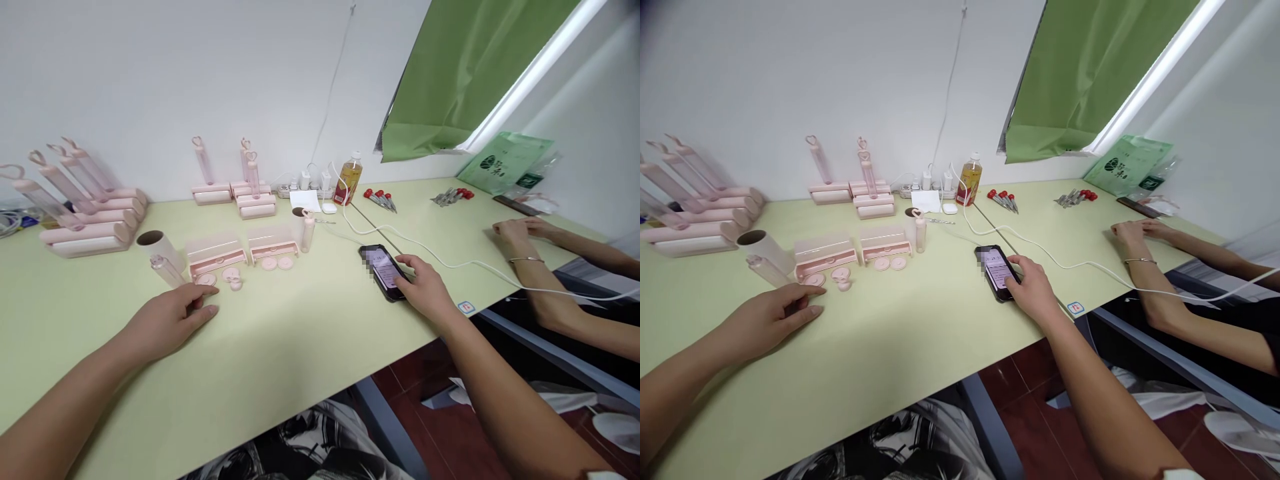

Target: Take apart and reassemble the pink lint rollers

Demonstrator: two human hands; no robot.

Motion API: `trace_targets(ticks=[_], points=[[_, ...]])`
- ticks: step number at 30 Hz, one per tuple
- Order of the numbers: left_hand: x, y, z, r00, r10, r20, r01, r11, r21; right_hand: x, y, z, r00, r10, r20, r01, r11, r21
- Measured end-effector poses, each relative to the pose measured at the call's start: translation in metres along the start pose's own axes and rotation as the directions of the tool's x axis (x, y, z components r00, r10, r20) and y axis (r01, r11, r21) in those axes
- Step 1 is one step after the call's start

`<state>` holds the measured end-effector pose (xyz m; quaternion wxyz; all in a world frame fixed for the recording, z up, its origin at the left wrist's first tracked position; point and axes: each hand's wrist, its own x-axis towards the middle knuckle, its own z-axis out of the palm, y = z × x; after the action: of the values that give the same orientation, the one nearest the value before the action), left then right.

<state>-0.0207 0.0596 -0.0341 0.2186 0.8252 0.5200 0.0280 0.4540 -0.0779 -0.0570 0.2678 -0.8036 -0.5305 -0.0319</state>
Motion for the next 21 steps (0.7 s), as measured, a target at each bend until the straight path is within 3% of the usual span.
trace_targets(ticks=[15, 21], points=[[-0.001, 0.002, -0.001, 1.000, 0.003, -0.002, -0.003, 1.000, -0.002, -0.010, 0.005, -0.010, 0.995, -0.071, 0.064, 0.074, 0.996, -0.045], [0.000, 0.002, -0.001, 1.000, 0.010, 0.002, -0.010, 1.000, 0.001, -0.024, -0.002, -0.015, 0.996, -0.089, -0.007, 0.089, 0.996, -0.009]])
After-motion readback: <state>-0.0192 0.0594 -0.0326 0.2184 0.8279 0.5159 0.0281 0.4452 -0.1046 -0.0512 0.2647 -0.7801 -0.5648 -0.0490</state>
